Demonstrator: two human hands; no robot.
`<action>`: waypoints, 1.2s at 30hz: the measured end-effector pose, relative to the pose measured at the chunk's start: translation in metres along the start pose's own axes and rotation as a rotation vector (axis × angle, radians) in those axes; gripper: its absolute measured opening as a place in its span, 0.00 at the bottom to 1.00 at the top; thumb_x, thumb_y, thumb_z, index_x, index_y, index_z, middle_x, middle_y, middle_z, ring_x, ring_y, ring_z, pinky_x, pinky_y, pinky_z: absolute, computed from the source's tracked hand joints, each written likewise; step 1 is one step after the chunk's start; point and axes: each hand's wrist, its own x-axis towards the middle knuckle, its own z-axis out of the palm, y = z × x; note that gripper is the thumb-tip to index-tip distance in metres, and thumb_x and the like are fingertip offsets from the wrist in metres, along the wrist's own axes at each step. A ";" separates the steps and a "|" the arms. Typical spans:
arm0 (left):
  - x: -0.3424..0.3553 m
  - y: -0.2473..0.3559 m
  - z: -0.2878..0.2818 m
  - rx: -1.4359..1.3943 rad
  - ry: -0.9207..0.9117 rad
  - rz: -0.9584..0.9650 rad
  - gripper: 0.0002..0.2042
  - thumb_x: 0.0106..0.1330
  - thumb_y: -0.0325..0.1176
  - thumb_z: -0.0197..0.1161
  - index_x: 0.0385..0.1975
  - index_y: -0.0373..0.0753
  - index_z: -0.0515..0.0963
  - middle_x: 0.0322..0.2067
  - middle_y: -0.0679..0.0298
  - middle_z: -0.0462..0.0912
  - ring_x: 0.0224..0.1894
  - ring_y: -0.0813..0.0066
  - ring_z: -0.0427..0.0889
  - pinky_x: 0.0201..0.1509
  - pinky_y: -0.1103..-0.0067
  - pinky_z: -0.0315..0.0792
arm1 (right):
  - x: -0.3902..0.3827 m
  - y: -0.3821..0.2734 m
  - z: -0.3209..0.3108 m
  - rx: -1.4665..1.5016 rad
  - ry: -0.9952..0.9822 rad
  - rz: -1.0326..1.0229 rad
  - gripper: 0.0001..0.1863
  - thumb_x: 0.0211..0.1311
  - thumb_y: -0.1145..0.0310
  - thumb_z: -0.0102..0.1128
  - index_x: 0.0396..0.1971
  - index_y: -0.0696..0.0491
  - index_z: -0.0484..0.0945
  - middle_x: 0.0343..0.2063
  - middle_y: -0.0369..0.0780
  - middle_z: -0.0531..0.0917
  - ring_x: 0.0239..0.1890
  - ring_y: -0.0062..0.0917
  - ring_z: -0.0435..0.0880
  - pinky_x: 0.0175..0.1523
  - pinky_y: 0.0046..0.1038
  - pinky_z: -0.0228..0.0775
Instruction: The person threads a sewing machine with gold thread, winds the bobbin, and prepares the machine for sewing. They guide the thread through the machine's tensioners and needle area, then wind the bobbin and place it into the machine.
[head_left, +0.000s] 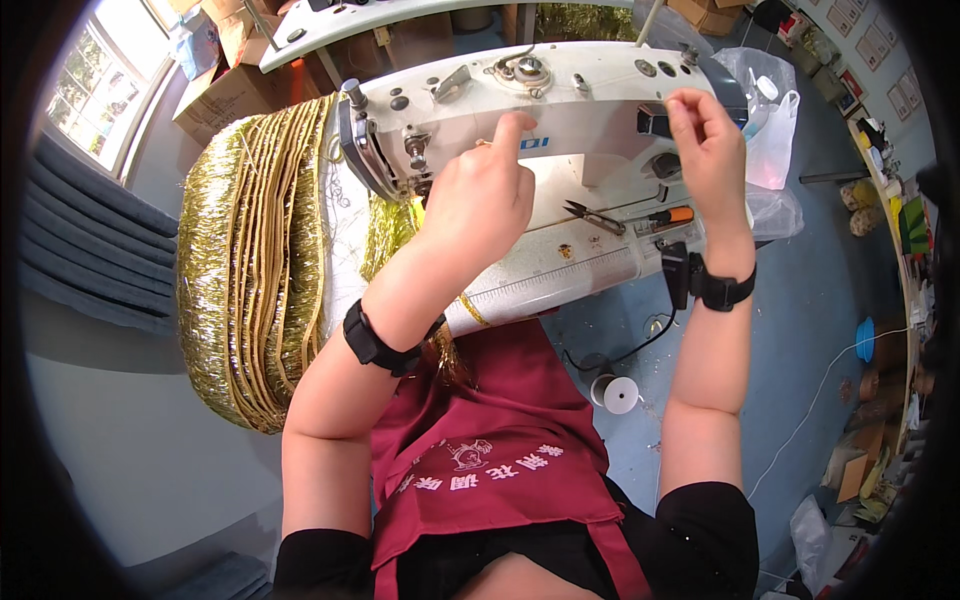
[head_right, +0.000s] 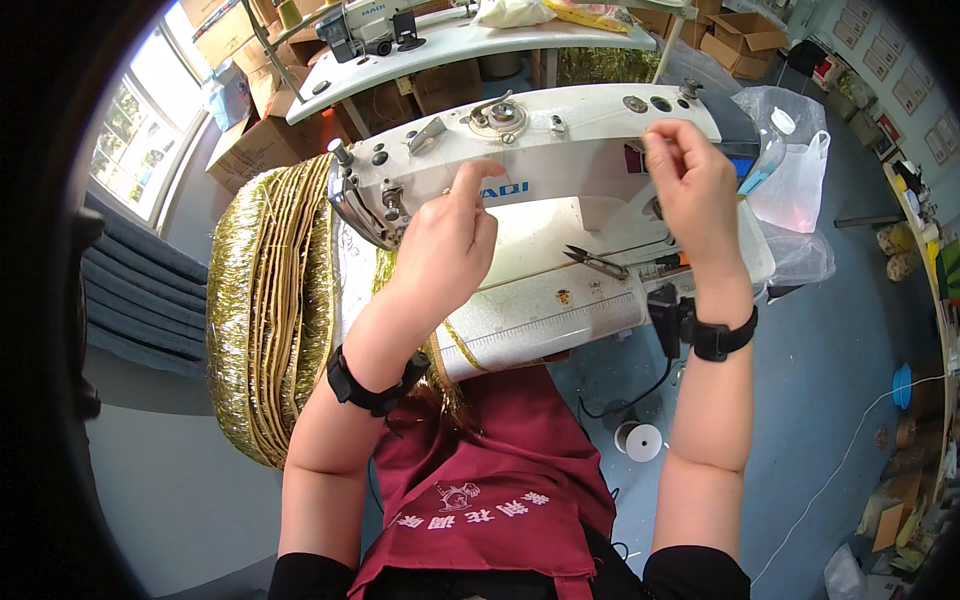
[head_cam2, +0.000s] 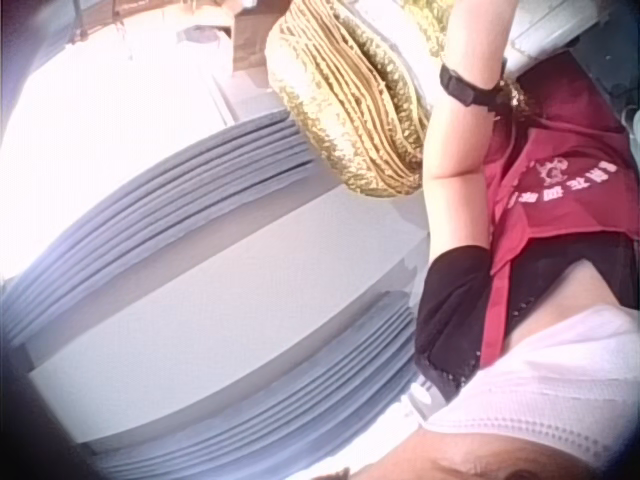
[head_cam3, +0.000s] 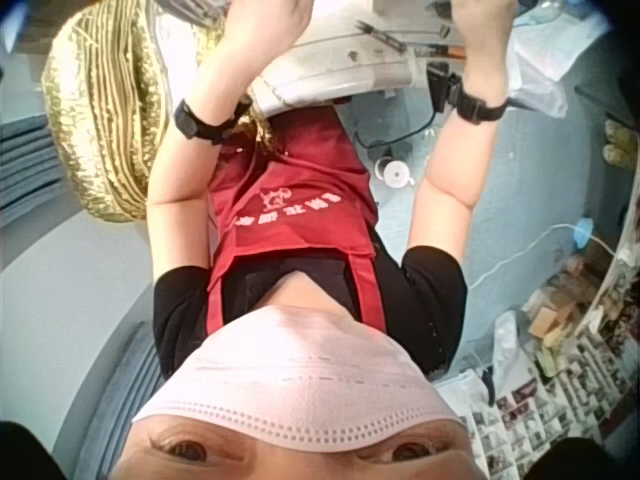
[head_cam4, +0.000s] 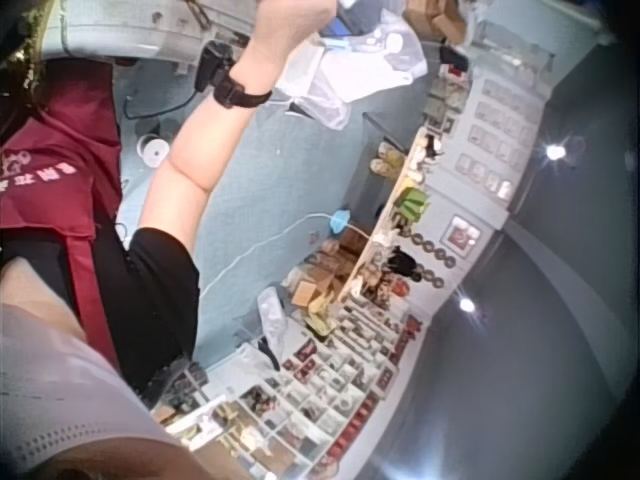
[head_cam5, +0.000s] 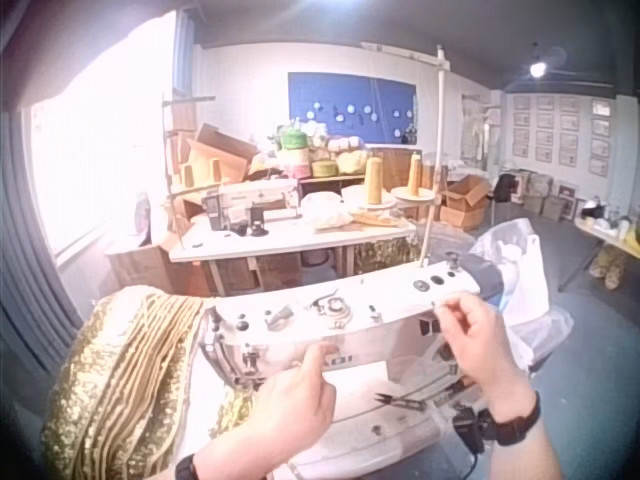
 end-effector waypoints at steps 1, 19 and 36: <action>-0.001 0.000 -0.002 -0.004 0.015 -0.005 0.20 0.64 0.23 0.51 0.57 0.36 0.70 0.24 0.48 0.80 0.32 0.41 0.82 0.40 0.56 0.74 | 0.005 0.009 -0.004 -0.089 0.037 0.014 0.08 0.70 0.68 0.63 0.41 0.57 0.82 0.28 0.38 0.84 0.26 0.22 0.79 0.34 0.24 0.72; 0.001 -0.003 -0.012 0.391 0.001 0.013 0.25 0.70 0.30 0.55 0.68 0.35 0.66 0.22 0.49 0.82 0.24 0.48 0.84 0.32 0.57 0.79 | 0.025 -0.053 0.031 -0.056 -0.199 -0.245 0.08 0.65 0.68 0.65 0.34 0.57 0.84 0.26 0.46 0.85 0.26 0.37 0.84 0.35 0.33 0.76; -0.014 0.032 -0.061 0.665 0.101 0.296 0.17 0.66 0.28 0.63 0.55 0.39 0.81 0.45 0.56 0.84 0.50 0.58 0.82 0.59 0.65 0.73 | -0.122 0.109 0.086 -0.619 -0.418 -0.315 0.06 0.58 0.72 0.62 0.33 0.55 0.75 0.34 0.41 0.81 0.42 0.36 0.84 0.43 0.35 0.81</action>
